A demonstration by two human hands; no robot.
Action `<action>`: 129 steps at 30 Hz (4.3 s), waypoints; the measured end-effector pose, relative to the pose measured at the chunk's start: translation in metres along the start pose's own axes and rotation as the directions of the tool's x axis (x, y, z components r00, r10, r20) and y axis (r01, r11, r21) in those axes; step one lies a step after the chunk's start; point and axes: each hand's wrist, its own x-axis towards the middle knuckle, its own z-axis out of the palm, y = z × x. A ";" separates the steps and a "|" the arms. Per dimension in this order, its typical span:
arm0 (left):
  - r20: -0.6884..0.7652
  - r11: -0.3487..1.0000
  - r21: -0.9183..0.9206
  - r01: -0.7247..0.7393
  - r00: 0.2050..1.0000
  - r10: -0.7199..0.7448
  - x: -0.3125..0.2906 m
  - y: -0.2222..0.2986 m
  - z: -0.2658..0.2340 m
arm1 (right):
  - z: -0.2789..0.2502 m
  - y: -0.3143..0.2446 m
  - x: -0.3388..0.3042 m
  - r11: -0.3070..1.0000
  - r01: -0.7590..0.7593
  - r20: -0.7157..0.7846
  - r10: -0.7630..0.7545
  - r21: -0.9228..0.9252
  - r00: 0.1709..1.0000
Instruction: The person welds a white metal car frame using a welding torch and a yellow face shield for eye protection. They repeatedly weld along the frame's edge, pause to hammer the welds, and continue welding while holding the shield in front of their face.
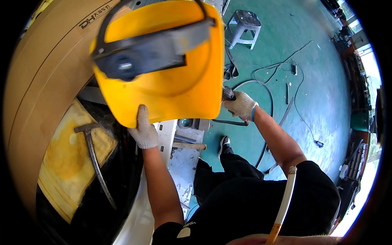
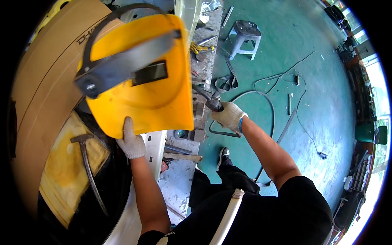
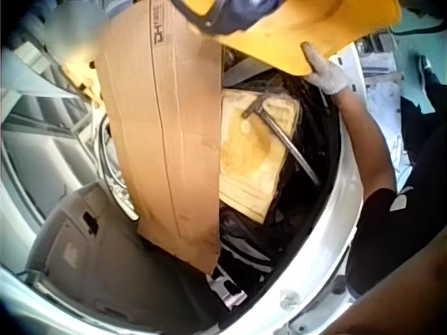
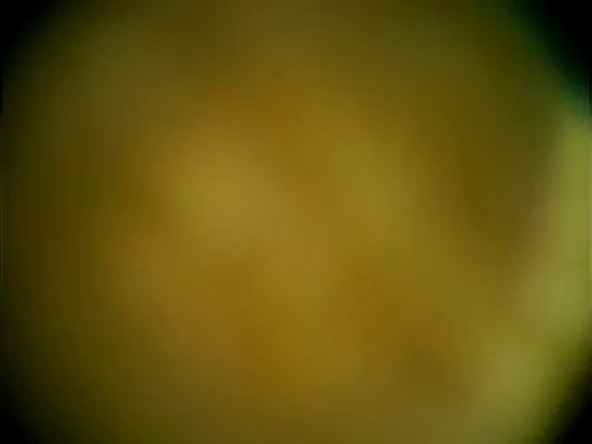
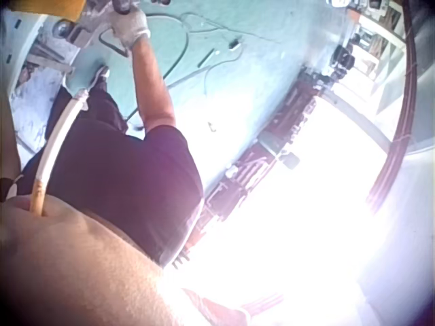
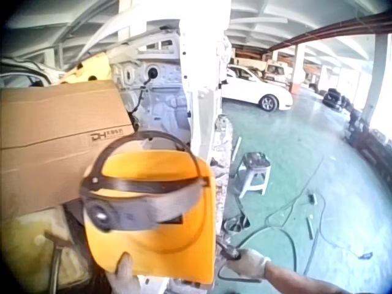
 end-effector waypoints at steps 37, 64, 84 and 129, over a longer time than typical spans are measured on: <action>-0.171 0.850 -0.526 0.018 0.977 -0.127 0.013 0.005 0.002 | 0.014 0.014 0.004 0.998 0.042 -0.041 -0.040 0.050 0.998; -0.167 0.836 -0.548 0.011 0.978 -0.122 0.016 0.001 -0.003 | 0.010 0.011 -0.005 0.993 -0.002 -0.025 0.005 0.120 1.000; 0.019 0.993 -0.106 0.043 0.999 -0.042 0.003 0.004 0.005 | -0.008 -0.007 -0.007 0.992 -0.032 -0.037 0.028 -0.119 0.999; -0.034 0.943 -0.327 0.051 0.997 -0.066 0.011 0.001 0.011 | -0.019 -0.001 -0.006 0.998 0.057 0.019 -0.057 0.008 0.998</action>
